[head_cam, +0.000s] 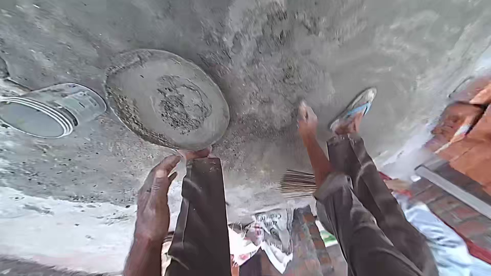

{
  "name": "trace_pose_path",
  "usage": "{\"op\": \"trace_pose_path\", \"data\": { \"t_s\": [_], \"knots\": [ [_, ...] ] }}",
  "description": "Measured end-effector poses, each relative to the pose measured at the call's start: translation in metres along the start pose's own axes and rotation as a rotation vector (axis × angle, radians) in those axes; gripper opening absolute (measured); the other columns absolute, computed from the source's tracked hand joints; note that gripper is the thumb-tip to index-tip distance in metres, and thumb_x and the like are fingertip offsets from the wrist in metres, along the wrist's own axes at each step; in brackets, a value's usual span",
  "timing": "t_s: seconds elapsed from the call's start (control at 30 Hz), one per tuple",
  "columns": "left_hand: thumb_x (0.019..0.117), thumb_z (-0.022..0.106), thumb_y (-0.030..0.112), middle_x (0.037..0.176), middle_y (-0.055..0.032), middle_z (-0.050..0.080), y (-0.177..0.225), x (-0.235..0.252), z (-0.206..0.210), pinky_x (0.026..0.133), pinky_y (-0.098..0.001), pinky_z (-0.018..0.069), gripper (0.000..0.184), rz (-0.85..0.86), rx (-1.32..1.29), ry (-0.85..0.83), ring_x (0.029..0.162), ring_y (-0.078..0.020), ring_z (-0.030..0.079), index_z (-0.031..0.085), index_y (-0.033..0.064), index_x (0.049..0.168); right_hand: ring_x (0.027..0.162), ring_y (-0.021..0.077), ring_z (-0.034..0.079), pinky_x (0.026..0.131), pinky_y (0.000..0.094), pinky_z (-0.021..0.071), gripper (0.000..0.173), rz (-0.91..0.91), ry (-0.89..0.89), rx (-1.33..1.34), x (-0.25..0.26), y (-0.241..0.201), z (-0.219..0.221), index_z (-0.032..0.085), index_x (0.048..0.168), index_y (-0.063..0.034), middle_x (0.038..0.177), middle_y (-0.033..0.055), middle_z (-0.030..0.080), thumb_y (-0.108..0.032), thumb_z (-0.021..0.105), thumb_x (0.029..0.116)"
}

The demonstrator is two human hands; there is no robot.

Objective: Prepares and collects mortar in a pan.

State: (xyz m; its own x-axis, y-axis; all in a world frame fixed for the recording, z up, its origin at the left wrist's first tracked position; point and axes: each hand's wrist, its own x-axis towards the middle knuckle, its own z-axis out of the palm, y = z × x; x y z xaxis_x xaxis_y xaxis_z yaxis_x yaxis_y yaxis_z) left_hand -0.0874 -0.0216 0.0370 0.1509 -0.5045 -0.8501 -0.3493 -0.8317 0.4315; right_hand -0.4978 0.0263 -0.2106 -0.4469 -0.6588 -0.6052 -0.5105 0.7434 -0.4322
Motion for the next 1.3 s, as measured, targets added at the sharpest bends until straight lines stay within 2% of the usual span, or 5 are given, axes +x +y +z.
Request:
{"op": "trace_pose_path", "data": {
  "t_s": [0.13,0.6,0.97,1.03,1.3],
  "knots": [
    [0.1072,0.032,0.056,0.148,-0.0098,0.056,0.022,-0.019,0.069,0.118,-0.0446,0.0407,0.067,0.129,0.022,-0.154,0.141,-0.0235,0.049,0.059,0.0054,0.140,0.073,0.0208,0.068,0.072,0.0472,0.0592,0.055,-0.153,-0.254,0.131,0.056,-0.033,0.033,0.070,0.125,-0.0120,0.089,0.0096,0.072,-0.055,0.041,0.1068],
    [0.1096,0.032,0.031,0.130,-0.0149,0.066,-0.001,0.015,0.051,0.104,-0.0374,0.0505,0.050,-0.091,-0.201,0.109,0.122,-0.0184,0.062,0.059,-0.0019,0.134,0.109,0.0357,0.071,0.089,0.0511,0.0569,0.046,-0.275,-0.540,-0.357,-0.161,-0.196,0.098,0.056,0.149,-0.0109,0.133,0.0188,0.067,-0.024,0.051,0.1045],
    [0.1088,0.032,0.037,0.131,-0.0115,0.067,0.007,0.012,0.046,0.103,-0.0353,0.0530,0.054,-0.031,-0.174,-0.006,0.120,-0.0181,0.065,0.057,-0.0022,0.136,0.100,0.0295,0.067,0.091,0.0453,0.0523,0.046,0.747,-0.038,-0.043,-0.083,-0.026,-0.054,0.057,0.135,0.0068,0.115,0.0235,0.067,-0.027,0.034,0.1136],
    [0.1096,0.030,0.040,0.130,-0.0104,0.067,0.008,0.011,0.043,0.103,-0.0364,0.0532,0.056,-0.009,-0.167,-0.016,0.121,-0.0193,0.065,0.057,-0.0018,0.136,0.073,0.0291,0.067,0.064,0.0447,0.0583,0.046,0.405,0.157,-0.011,-0.095,0.034,0.006,0.063,0.121,0.0086,0.091,0.0240,0.067,-0.030,0.039,0.1112],
    [0.1095,0.029,0.037,0.132,-0.0128,0.066,0.008,0.012,0.048,0.104,-0.0398,0.0527,0.055,-0.020,-0.137,-0.059,0.121,-0.0216,0.064,0.055,-0.0035,0.137,0.054,0.0200,0.053,0.052,0.0411,0.0510,0.053,0.188,-0.414,0.286,-0.028,-0.057,0.087,0.064,0.128,-0.0138,0.070,0.0073,0.056,-0.055,0.037,0.1086]
  ]
}}
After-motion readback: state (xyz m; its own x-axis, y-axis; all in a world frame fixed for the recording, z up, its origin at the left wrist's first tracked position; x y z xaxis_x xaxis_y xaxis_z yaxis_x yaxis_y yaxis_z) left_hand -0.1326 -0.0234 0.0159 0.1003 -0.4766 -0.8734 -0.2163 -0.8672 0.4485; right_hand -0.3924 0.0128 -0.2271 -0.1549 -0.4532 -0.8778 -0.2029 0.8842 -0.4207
